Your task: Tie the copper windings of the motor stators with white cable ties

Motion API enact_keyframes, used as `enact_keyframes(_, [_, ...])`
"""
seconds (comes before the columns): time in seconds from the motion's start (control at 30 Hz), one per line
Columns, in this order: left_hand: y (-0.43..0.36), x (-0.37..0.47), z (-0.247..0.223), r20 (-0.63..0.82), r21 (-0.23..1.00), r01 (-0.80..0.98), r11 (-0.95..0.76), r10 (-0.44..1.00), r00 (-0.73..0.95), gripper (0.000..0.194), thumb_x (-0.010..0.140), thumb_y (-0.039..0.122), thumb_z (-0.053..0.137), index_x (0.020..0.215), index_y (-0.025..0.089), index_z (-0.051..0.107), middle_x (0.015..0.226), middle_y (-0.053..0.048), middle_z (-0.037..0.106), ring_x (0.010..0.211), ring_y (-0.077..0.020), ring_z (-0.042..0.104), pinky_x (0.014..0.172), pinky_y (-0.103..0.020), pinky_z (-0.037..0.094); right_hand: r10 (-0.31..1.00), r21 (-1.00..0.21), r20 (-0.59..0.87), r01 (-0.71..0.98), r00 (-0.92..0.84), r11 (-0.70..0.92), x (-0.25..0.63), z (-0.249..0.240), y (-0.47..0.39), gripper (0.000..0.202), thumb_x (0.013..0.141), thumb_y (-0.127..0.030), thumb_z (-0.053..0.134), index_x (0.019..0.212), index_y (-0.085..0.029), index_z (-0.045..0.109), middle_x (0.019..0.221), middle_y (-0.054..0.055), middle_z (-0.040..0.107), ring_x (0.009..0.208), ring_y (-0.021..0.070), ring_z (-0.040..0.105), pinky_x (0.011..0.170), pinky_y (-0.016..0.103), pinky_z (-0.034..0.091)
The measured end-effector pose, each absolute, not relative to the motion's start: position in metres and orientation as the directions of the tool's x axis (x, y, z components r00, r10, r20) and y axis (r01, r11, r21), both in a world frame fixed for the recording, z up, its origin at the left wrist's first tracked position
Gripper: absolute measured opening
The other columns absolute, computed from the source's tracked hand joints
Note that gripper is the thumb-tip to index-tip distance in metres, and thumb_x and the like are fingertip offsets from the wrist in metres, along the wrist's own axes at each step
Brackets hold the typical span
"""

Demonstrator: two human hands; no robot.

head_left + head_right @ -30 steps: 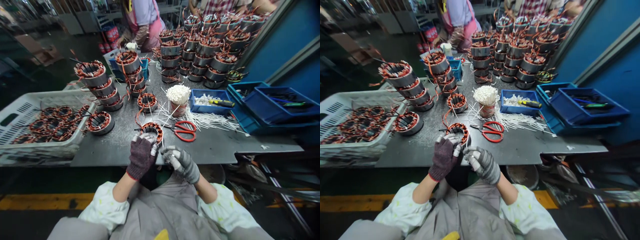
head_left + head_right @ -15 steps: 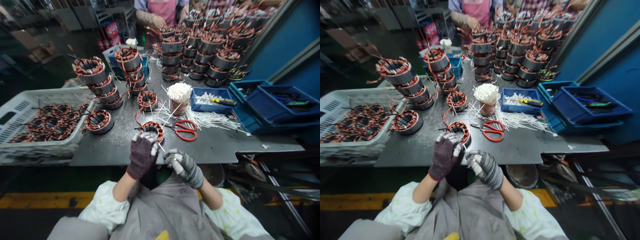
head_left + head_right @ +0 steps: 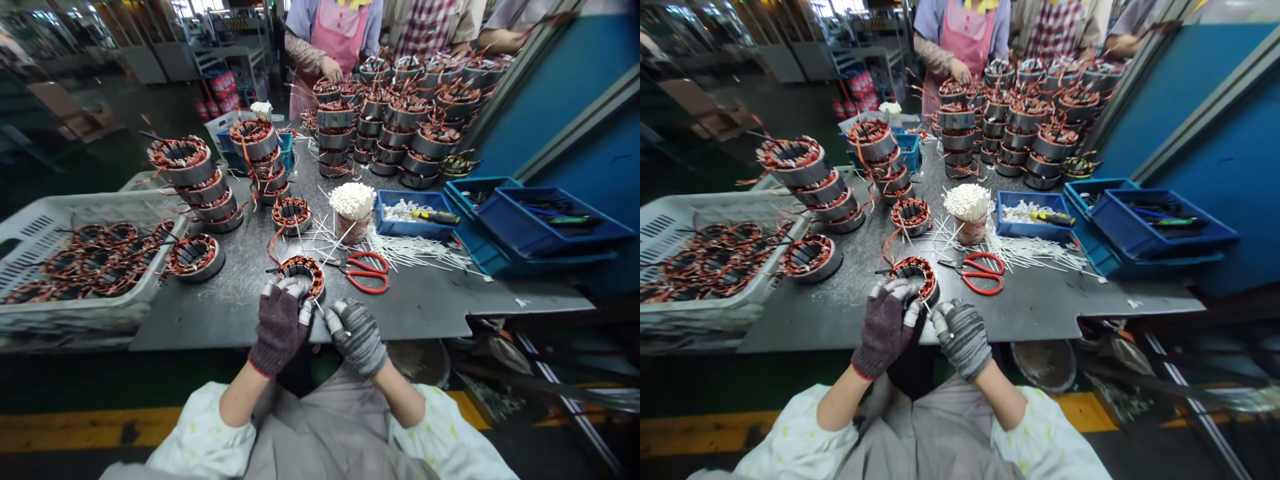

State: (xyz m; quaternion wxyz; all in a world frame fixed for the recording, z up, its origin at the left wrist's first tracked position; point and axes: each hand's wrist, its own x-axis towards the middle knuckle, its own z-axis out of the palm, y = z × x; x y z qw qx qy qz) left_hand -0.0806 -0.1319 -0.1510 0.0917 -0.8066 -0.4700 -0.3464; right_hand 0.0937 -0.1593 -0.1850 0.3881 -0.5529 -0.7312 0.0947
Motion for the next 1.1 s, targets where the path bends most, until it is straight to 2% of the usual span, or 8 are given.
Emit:
enact_keyframes(0.1, [-0.132, -0.080, -0.153, 0.655, 0.175, 0.824, -0.539, 0.689, 0.311, 0.022, 0.094, 0.023, 0.056, 0.115, 0.017, 0.057, 0.109, -0.011, 0.072, 0.114, -0.0282, 0.064, 0.108, -0.051, 0.041, 0.883, -0.527, 0.468, 0.793, -0.028, 0.305, 0.082, -0.182, -0.148, 0.030, 0.100, -0.029, 0.044, 0.086, -0.019, 0.069, 0.079, 0.010, 0.071, 0.073, 0.0209, 0.064, 0.072, 0.032, 0.049])
enact_keyframes(0.2, [-0.131, -0.080, -0.154, 0.674, 0.176, 0.820, -0.544, 0.674, 0.303, 0.020, 0.094, 0.023, 0.055, 0.114, 0.017, 0.057, 0.108, -0.011, 0.071, 0.112, -0.0279, 0.065, 0.107, -0.050, 0.042, 0.901, -0.569, 0.434, 0.783, 0.028, 0.250, 0.083, -0.179, -0.149, 0.027, 0.098, -0.037, 0.051, 0.091, -0.019, 0.070, 0.080, 0.008, 0.071, 0.072, 0.0205, 0.064, 0.069, 0.031, 0.048])
enact_keyframes(0.4, [-0.129, -0.081, -0.153, 0.676, 0.206, 0.804, -0.558, 0.675, 0.295, 0.019, 0.094, 0.021, 0.056, 0.112, 0.018, 0.058, 0.107, -0.010, 0.072, 0.112, -0.0273, 0.064, 0.109, -0.050, 0.042, 0.840, -0.454, 0.502, 0.764, -0.206, 0.458, 0.095, -0.187, -0.163, 0.026, 0.099, -0.034, 0.048, 0.100, -0.023, 0.072, 0.089, 0.011, 0.075, 0.083, 0.0250, 0.069, 0.080, 0.036, 0.052])
enact_keyframes(0.53, [-0.128, -0.083, -0.152, 0.682, 0.210, 0.791, -0.575, 0.666, 0.303, 0.019, 0.094, 0.020, 0.054, 0.113, 0.019, 0.058, 0.108, -0.009, 0.072, 0.112, -0.0266, 0.064, 0.109, -0.049, 0.041, 0.888, -0.487, 0.444, 0.801, -0.118, 0.350, 0.083, -0.188, -0.153, 0.029, 0.099, -0.032, 0.046, 0.090, -0.021, 0.072, 0.081, 0.011, 0.073, 0.079, 0.0258, 0.069, 0.078, 0.038, 0.053])
enact_keyframes(0.7, [-0.127, -0.084, -0.155, 0.698, 0.174, 0.807, -0.564, 0.649, 0.303, 0.015, 0.095, 0.020, 0.053, 0.109, 0.018, 0.058, 0.105, -0.009, 0.073, 0.110, -0.0270, 0.064, 0.105, -0.048, 0.044, 0.900, -0.511, 0.419, 0.788, -0.121, 0.343, 0.069, -0.175, -0.145, 0.032, 0.100, -0.030, 0.043, 0.084, -0.021, 0.070, 0.081, 0.009, 0.074, 0.075, 0.0218, 0.067, 0.071, 0.032, 0.049])
enact_keyframes(0.9, [-0.125, -0.087, -0.154, 0.716, 0.207, 0.778, -0.594, 0.634, 0.293, 0.017, 0.096, 0.020, 0.052, 0.111, 0.019, 0.060, 0.103, -0.007, 0.074, 0.107, -0.0242, 0.066, 0.106, -0.048, 0.044, 0.923, -0.450, 0.362, 0.842, -0.132, 0.297, 0.077, -0.172, -0.157, 0.031, 0.099, -0.034, 0.049, 0.078, -0.021, 0.068, 0.070, 0.005, 0.068, 0.067, 0.0180, 0.062, 0.066, 0.029, 0.042])
enact_keyframes(1.0, [-0.126, -0.088, -0.153, 0.684, 0.236, 0.772, -0.591, 0.665, 0.300, 0.020, 0.096, 0.021, 0.050, 0.113, 0.019, 0.062, 0.106, -0.007, 0.074, 0.110, -0.0237, 0.067, 0.109, -0.048, 0.043, 0.907, -0.424, 0.398, 0.848, -0.141, 0.318, 0.075, -0.173, -0.157, 0.034, 0.100, -0.029, 0.045, 0.080, -0.019, 0.070, 0.075, 0.008, 0.071, 0.073, 0.0201, 0.065, 0.071, 0.031, 0.043])
enact_keyframes(1.1, [-0.129, -0.086, -0.155, 0.671, 0.251, 0.797, -0.549, 0.692, 0.265, 0.023, 0.097, 0.023, 0.051, 0.116, 0.019, 0.062, 0.109, -0.009, 0.074, 0.115, -0.0255, 0.066, 0.110, -0.049, 0.043, 0.922, -0.492, 0.359, 0.810, -0.144, 0.318, 0.074, -0.175, -0.157, 0.029, 0.100, -0.032, 0.048, 0.090, -0.019, 0.072, 0.084, 0.009, 0.074, 0.076, 0.0207, 0.067, 0.072, 0.031, 0.046])
